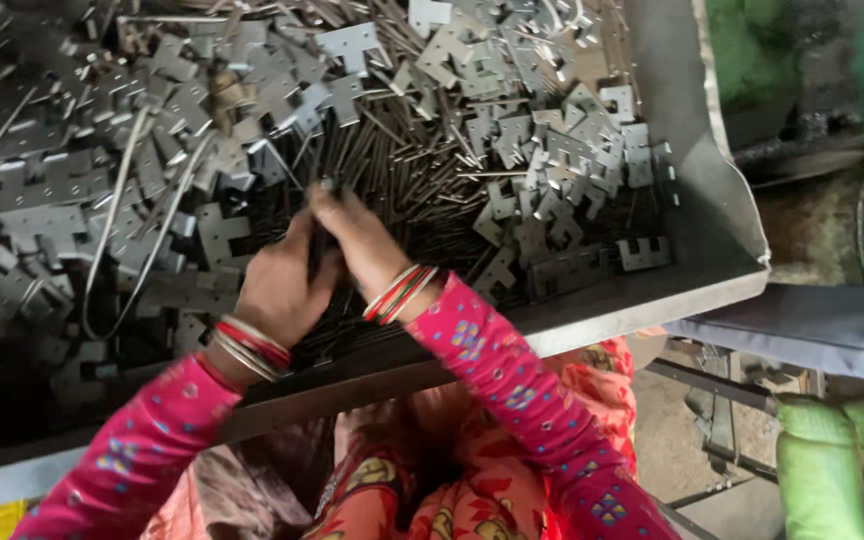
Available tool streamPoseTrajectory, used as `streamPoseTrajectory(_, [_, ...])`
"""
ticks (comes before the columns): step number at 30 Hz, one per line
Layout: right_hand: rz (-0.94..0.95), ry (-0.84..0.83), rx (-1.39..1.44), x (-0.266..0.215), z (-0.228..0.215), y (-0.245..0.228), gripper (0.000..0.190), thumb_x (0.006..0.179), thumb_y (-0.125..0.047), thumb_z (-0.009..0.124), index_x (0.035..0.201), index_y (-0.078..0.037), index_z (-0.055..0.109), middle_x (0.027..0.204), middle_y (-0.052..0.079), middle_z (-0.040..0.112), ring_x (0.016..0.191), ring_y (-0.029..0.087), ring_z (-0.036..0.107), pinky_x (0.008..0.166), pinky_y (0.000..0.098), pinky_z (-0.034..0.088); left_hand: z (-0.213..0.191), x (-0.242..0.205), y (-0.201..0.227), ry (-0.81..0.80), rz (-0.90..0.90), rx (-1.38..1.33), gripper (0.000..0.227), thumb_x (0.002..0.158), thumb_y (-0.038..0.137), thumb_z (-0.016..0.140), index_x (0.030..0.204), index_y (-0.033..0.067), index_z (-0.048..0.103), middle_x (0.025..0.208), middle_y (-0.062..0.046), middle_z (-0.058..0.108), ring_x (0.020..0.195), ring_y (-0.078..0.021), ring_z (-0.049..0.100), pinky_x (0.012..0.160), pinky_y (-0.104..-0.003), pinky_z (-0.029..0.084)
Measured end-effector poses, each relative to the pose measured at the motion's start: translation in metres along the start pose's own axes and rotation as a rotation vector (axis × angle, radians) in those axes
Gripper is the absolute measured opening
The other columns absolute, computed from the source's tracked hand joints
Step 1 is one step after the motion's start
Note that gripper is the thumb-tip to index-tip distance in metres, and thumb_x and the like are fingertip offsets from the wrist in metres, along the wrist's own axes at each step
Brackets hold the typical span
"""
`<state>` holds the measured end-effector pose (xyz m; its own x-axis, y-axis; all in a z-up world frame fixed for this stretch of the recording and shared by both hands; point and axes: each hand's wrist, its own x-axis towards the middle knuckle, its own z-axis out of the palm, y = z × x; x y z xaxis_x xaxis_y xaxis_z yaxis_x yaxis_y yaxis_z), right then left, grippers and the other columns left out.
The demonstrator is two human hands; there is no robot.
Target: The person sorts through a large pile of metal hinges and pins in a metal bin, picking up and separating the components by hand. The task involves repeatedly handling the hardware to organize or separate the parts.
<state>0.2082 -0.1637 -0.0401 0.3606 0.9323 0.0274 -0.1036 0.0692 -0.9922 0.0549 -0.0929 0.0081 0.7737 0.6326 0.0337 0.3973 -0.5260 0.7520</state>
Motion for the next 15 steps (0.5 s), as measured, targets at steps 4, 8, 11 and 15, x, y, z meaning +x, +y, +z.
streamPoseTrajectory(4, [0.313,-0.008,0.164,-0.007,-0.007,-0.021,0.050,0.099,-0.030,0.067,0.139,-0.002,0.056,0.124,0.011,0.067,0.115,0.017,0.065,0.091,0.0393,0.057,-0.025,-0.006,0.013,0.200,0.109,-0.007,0.041,0.100,0.006,0.063,0.140,0.0006,0.056,0.107,-0.027,0.072,0.101,-0.0440,0.071,0.085,-0.046,0.056])
streamPoseTrajectory(8, [-0.068,0.015,-0.831,-0.017,-0.062,-0.039,0.050,0.094,-0.040,0.072,0.126,-0.002,0.067,0.116,0.016,0.075,0.103,0.029,0.074,0.090,0.0400,0.059,-0.079,-0.025,0.021,0.359,0.172,0.020,0.036,0.102,0.003,0.064,0.138,-0.0036,0.060,0.112,-0.027,0.070,0.103,-0.0445,0.071,0.085,-0.045,0.057])
streamPoseTrajectory(11, [-0.089,0.142,-1.469,-0.014,-0.107,-0.045,0.051,0.094,-0.051,0.068,0.120,-0.007,0.072,0.114,0.020,0.074,0.102,0.040,0.071,0.085,0.0511,0.056,-0.133,-0.048,0.018,0.493,0.146,0.171,0.028,0.107,0.000,0.063,0.135,-0.0017,0.059,0.102,-0.026,0.069,0.094,-0.0430,0.070,0.081,-0.045,0.055])
streamPoseTrajectory(15, [0.280,0.174,-1.654,-0.010,-0.176,-0.041,0.048,0.088,-0.056,0.070,0.107,-0.012,0.074,0.098,0.021,0.073,0.090,0.044,0.069,0.077,0.0559,0.054,-0.202,-0.065,-0.026,0.658,0.160,0.626,0.034,0.107,-0.007,0.059,0.141,-0.0069,0.056,0.097,-0.028,0.067,0.083,-0.0450,0.067,0.078,-0.049,0.054])
